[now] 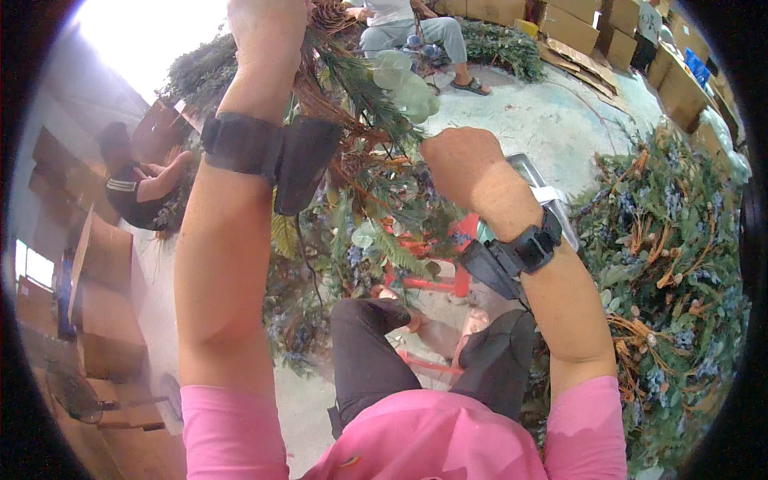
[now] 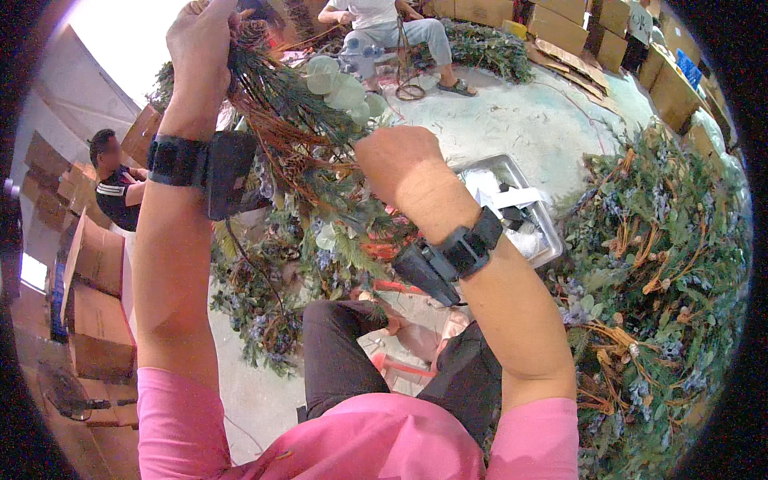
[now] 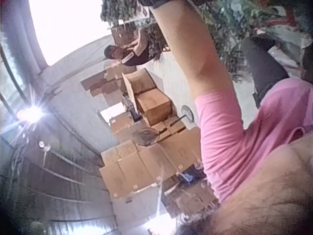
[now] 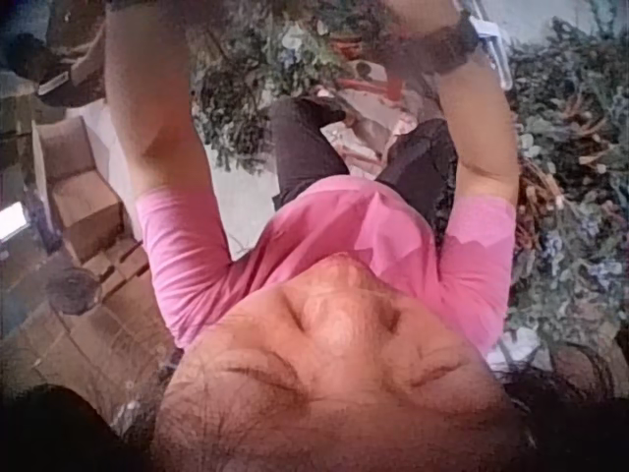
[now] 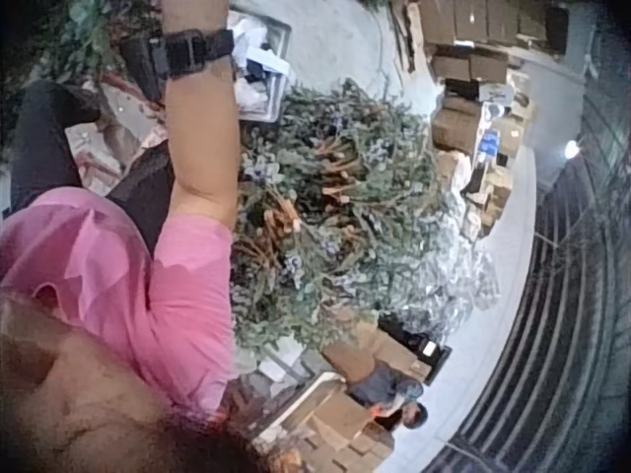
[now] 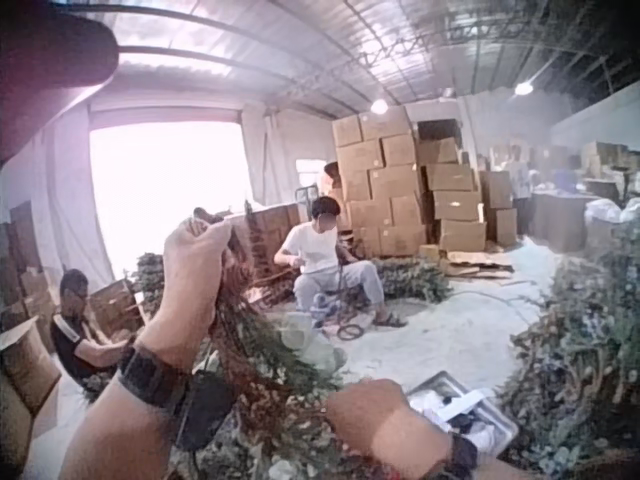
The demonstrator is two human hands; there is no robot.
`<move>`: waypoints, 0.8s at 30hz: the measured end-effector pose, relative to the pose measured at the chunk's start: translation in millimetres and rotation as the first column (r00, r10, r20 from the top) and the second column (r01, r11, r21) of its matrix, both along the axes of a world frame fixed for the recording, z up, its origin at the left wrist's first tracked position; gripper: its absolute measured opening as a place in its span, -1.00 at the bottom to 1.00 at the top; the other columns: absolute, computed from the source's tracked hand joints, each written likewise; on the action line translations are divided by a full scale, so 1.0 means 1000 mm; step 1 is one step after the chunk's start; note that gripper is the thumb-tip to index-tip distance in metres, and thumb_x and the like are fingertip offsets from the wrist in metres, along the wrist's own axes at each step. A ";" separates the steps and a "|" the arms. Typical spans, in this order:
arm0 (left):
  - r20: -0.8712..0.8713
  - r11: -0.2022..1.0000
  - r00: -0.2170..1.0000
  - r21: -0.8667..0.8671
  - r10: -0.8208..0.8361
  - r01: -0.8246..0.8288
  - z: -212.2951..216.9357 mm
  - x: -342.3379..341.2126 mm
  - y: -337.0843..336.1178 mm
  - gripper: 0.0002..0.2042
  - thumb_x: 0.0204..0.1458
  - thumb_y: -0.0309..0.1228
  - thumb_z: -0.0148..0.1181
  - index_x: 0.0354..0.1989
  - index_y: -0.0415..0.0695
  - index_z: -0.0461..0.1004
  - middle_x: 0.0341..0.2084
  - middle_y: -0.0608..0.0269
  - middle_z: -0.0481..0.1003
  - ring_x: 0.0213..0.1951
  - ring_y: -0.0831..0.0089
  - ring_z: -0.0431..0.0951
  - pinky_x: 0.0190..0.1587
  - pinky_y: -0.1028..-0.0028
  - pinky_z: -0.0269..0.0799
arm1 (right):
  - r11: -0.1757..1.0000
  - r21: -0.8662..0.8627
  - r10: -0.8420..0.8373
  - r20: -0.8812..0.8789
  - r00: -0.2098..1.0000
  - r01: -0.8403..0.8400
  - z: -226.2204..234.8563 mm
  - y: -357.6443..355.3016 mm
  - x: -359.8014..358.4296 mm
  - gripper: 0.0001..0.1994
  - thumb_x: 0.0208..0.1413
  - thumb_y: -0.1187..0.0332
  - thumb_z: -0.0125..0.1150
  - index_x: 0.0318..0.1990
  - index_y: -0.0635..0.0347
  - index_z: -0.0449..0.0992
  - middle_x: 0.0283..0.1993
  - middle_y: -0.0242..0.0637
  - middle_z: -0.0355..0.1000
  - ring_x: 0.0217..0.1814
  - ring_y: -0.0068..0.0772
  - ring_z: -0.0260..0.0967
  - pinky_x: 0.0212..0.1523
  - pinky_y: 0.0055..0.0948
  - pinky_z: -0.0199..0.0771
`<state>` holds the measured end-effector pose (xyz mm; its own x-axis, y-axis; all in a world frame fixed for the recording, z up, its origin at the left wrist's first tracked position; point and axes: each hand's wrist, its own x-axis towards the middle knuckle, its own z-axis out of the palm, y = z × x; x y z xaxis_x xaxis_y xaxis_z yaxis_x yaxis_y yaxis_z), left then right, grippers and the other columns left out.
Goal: The recorder is assembling artificial foliage and berries into decorative bundles or wreaths.
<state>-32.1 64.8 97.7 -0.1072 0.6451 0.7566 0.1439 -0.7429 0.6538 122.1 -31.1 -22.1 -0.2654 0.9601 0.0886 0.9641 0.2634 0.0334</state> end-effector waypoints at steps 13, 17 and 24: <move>-0.077 0.996 0.995 0.071 0.059 -0.053 0.001 0.001 0.004 -0.78 -0.07 -0.44 0.06 -0.72 -0.17 0.30 -0.81 0.36 0.31 -0.73 0.64 0.25 -0.68 0.60 0.12 | 0.966 0.159 0.256 -0.459 0.851 -0.205 -0.028 0.051 0.065 -0.84 -0.08 0.34 0.07 -0.42 0.19 0.54 -0.43 -0.16 0.45 -0.36 -0.13 0.41 -0.33 -0.27 0.39; -0.036 0.992 0.993 0.062 0.112 -0.110 0.000 -0.002 -0.002 -0.76 -0.07 -0.44 0.06 -0.75 -0.16 0.30 -0.83 0.36 0.30 -0.74 0.64 0.25 -0.68 0.59 0.12 | 0.744 -0.529 -0.300 -0.810 0.503 -0.408 -0.025 0.034 0.048 -0.79 -0.01 0.27 0.09 -0.36 0.23 0.55 -0.41 -0.38 0.47 -0.37 -0.43 0.45 -0.42 -0.34 0.49; -0.046 0.995 0.996 0.070 0.077 -0.074 0.000 -0.004 -0.002 -0.76 -0.06 -0.43 0.05 -0.73 -0.17 0.28 -0.82 0.36 0.30 -0.72 0.62 0.26 -0.66 0.58 0.15 | 0.614 -0.600 -0.593 -0.780 0.203 -0.513 -0.070 0.030 0.051 -0.67 0.10 0.19 -0.04 -0.30 0.32 0.49 -0.32 -0.16 0.49 -0.42 -0.43 0.47 -0.39 -0.35 0.50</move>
<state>-36.1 62.6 97.5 -0.1156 0.5832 0.8041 0.2317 -0.7713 0.5928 173.5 -1.0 -91.9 -0.4722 0.7929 -0.3851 0.0883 -0.3921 -0.9157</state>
